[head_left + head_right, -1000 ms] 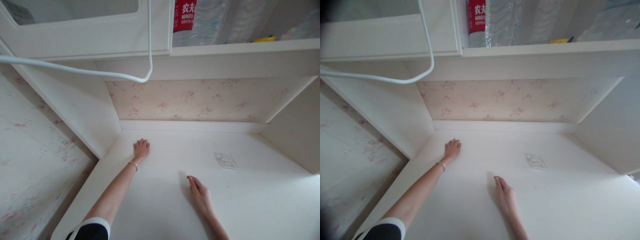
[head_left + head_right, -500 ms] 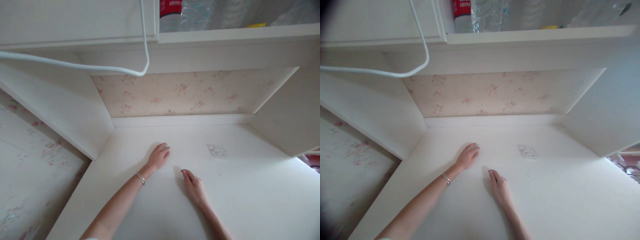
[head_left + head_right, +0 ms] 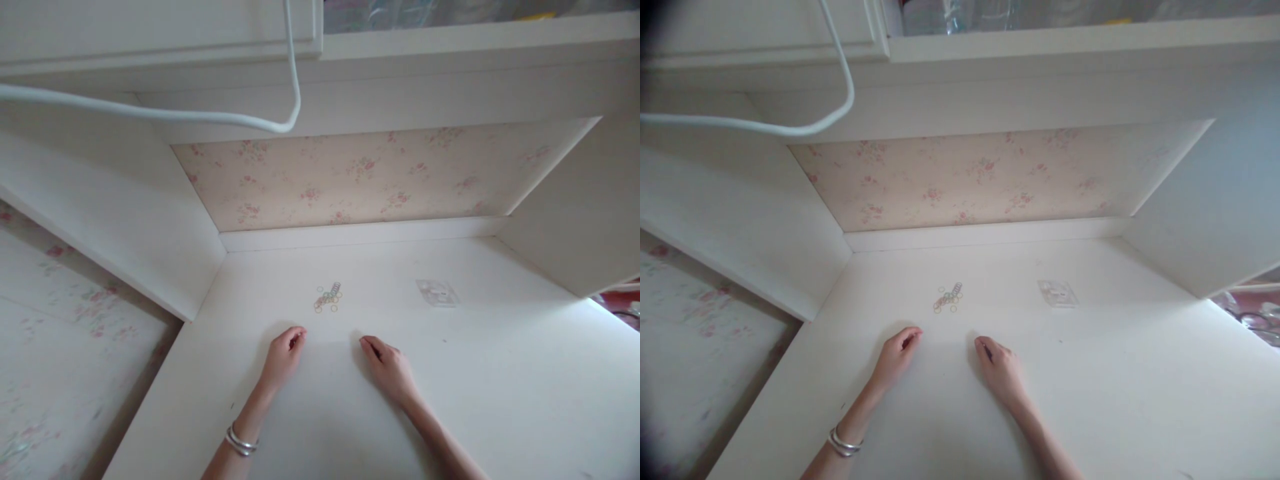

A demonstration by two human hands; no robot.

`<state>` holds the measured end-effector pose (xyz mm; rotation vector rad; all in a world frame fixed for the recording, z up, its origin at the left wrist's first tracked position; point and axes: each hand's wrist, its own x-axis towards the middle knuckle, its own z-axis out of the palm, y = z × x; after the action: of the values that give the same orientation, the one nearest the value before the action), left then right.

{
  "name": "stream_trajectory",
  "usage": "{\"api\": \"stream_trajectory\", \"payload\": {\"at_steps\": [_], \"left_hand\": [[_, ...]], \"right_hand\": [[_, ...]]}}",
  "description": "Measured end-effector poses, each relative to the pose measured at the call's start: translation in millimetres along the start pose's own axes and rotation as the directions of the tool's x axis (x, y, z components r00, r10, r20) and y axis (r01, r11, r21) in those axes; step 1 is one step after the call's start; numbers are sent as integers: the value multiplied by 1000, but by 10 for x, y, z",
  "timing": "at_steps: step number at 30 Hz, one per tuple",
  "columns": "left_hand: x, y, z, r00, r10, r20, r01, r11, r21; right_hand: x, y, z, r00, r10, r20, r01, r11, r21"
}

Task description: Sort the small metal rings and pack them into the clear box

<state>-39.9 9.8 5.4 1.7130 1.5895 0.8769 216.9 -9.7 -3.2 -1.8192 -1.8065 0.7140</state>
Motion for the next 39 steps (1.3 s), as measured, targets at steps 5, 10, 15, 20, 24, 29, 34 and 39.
{"api": "stream_trajectory", "payload": {"at_steps": [5,10,15,20,24,29,34,39], "left_hand": [[-13,12,-11,1000,-26,12,26,999,-33],[0,20,10,999,4,39,-3,1000,-30],[-18,1,21,998,18,62,-17,1000,-21],[-29,-23,31,998,21,52,-20,1000,-17],[-30,-35,36,997,52,52,-52,999,-9],[-22,-28,43,997,62,54,-62,998,0],[-24,-3,37,997,49,67,-51,998,27],[-41,12,30,996,54,64,-57,997,46]], "right_hand": [[107,-36,12,999,-14,48,19,993,-116],[581,-54,-39,990,-134,36,138,980,-143],[1133,-239,32,985,-167,40,171,956,-240],[1436,-452,181,966,-243,88,258,920,-294],[1492,-453,181,948,-298,116,318,911,-262],[1416,-311,92,951,-300,70,308,928,-210],[1358,-177,-29,971,-240,-2,237,958,-161],[1239,-97,-126,981,-150,-122,140,987,-84]]}}
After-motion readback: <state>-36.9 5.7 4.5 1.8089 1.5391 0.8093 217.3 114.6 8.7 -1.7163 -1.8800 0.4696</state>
